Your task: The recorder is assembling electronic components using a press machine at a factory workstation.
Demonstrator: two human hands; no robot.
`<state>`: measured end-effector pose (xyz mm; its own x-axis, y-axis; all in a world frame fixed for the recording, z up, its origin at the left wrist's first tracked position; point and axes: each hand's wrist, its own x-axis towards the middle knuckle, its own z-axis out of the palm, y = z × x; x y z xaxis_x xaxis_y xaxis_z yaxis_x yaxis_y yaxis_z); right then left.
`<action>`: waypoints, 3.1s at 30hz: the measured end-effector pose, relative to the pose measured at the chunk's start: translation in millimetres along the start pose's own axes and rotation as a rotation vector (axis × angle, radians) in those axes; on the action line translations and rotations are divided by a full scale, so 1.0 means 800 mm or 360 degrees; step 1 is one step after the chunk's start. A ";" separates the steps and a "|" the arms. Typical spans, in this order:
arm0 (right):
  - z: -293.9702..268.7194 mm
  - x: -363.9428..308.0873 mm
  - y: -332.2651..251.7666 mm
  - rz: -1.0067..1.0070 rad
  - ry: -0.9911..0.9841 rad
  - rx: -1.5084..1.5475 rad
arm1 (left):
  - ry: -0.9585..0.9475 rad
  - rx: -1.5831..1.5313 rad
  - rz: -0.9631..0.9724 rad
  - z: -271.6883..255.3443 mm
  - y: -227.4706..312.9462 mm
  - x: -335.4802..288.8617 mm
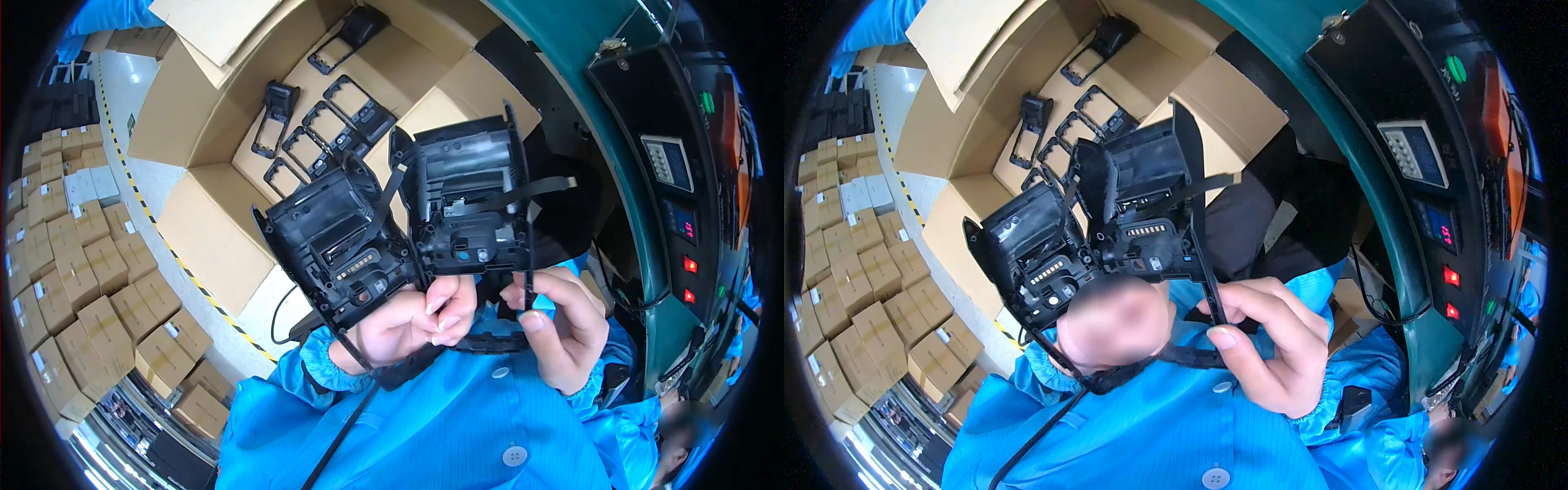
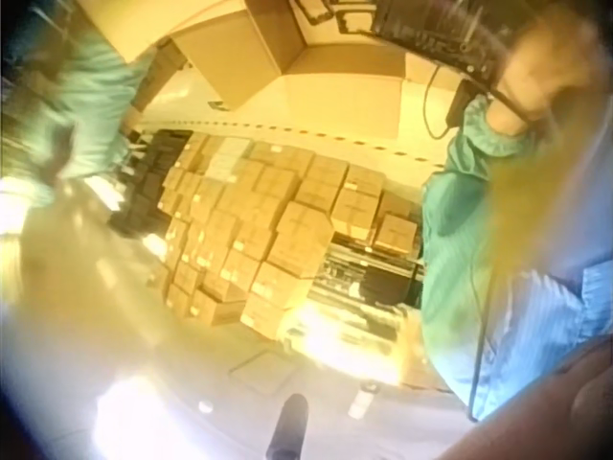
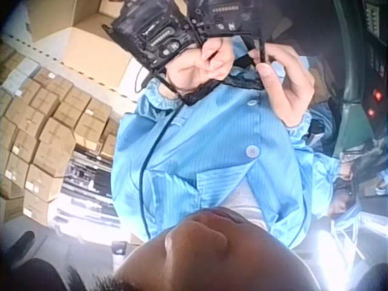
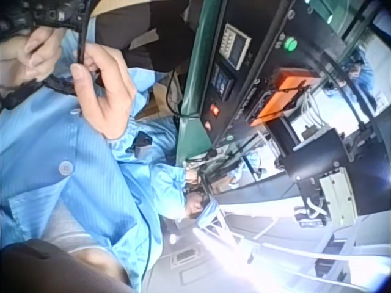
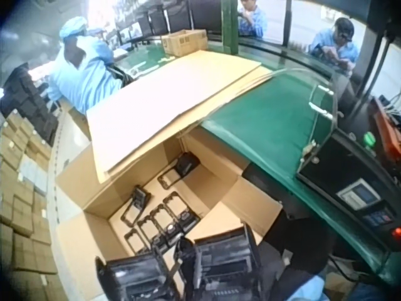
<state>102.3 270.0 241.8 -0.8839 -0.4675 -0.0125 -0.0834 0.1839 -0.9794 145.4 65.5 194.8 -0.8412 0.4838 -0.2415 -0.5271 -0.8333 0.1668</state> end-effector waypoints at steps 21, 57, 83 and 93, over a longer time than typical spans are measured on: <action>-0.028 -0.016 0.065 0.0607 0.0093 -0.0656 | 0.0287 0.4119 0.0531 -0.306 0.313 0.238; -0.037 -0.013 0.103 0.0714 -0.0039 -0.0757 | 0.0093 0.4164 -0.0334 -0.275 0.277 0.333; -0.028 -0.019 0.110 0.0639 -0.0125 -0.0819 | -0.0060 0.3508 0.0043 -0.294 0.221 0.247; -0.026 -0.017 0.115 0.0610 -0.0164 -0.0890 | 0.0597 0.3451 0.0313 -0.318 0.191 0.308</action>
<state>97.0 311.3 156.3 -0.8525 -0.3549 -0.3839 -0.0227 0.7587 -0.6510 -111.7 -11.0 -82.6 -0.9701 0.1752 -0.1681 0.0285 0.7698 0.6376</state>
